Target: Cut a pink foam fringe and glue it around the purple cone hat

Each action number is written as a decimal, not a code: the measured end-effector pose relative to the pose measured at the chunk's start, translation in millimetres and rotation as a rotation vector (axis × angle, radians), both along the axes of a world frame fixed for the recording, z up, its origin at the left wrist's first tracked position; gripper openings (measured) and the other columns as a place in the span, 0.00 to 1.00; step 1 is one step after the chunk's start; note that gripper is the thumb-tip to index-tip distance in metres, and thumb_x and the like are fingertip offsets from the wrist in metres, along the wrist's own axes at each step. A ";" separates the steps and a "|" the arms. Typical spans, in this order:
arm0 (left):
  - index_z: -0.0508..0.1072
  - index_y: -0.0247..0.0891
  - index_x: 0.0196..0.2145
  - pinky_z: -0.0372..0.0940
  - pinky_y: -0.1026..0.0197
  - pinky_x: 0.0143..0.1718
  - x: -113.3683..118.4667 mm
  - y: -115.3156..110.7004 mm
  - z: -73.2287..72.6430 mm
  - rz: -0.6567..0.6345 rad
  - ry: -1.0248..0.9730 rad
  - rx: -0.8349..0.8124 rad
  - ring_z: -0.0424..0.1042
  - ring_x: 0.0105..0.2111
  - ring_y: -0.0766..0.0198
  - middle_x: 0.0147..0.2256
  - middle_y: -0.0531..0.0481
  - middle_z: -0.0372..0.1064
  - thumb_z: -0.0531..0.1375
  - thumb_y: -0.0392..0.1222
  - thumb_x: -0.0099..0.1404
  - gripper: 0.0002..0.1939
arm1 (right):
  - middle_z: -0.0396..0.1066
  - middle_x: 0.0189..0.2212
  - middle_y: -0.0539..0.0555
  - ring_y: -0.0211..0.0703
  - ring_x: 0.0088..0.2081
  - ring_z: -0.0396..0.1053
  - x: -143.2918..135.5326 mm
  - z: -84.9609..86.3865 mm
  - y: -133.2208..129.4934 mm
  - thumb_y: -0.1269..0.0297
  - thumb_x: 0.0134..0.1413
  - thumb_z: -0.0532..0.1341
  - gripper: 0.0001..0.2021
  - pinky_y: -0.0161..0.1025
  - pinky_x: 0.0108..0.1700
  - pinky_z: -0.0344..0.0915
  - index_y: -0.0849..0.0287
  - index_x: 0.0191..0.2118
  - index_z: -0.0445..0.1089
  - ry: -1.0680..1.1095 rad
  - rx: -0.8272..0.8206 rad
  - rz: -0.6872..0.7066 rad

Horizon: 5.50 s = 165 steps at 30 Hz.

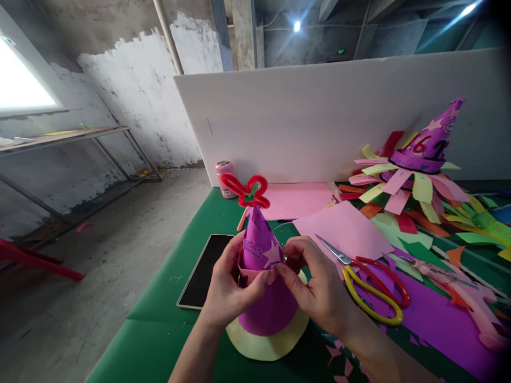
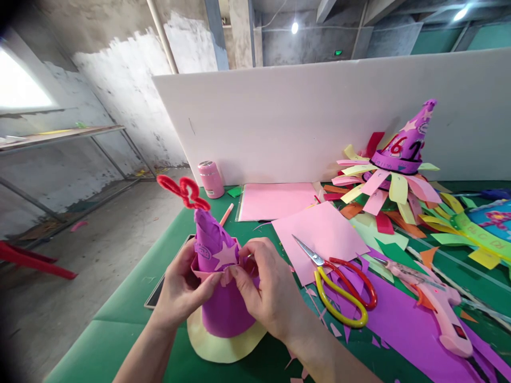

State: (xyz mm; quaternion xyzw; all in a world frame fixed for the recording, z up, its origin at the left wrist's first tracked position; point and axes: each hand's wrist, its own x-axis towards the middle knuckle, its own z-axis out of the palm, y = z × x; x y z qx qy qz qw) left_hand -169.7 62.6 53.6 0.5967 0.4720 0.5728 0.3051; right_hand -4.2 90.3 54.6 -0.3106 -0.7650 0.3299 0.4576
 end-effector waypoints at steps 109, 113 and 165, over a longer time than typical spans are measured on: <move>0.53 0.39 0.59 0.62 0.50 0.51 13.2 -2.2 -18.2 0.024 0.035 -0.034 0.66 0.51 0.49 0.53 0.40 0.64 0.63 0.45 0.56 0.37 | 0.62 0.31 0.47 0.38 0.35 0.63 8.1 -12.3 -7.4 0.54 0.61 0.51 0.11 0.35 0.39 0.62 0.53 0.33 0.63 0.414 -0.456 -0.143; 0.53 0.40 0.60 0.58 0.49 0.53 13.1 -7.1 -27.2 0.029 0.120 -0.060 0.62 0.54 0.50 0.55 0.40 0.61 0.58 0.45 0.62 0.31 | 0.64 0.44 0.50 0.42 0.47 0.63 9.1 -17.5 -13.0 0.55 0.60 0.54 0.10 0.40 0.48 0.62 0.49 0.46 0.60 0.346 -0.500 -0.068; 0.61 0.40 0.54 0.64 0.57 0.45 24.3 -6.5 -17.3 0.144 0.044 0.026 0.69 0.43 0.57 0.44 0.47 0.69 0.57 0.44 0.62 0.23 | 0.68 0.39 0.52 0.43 0.41 0.66 -17.4 -21.5 -12.9 0.59 0.57 0.58 0.09 0.40 0.42 0.63 0.54 0.42 0.65 0.271 -0.203 -0.249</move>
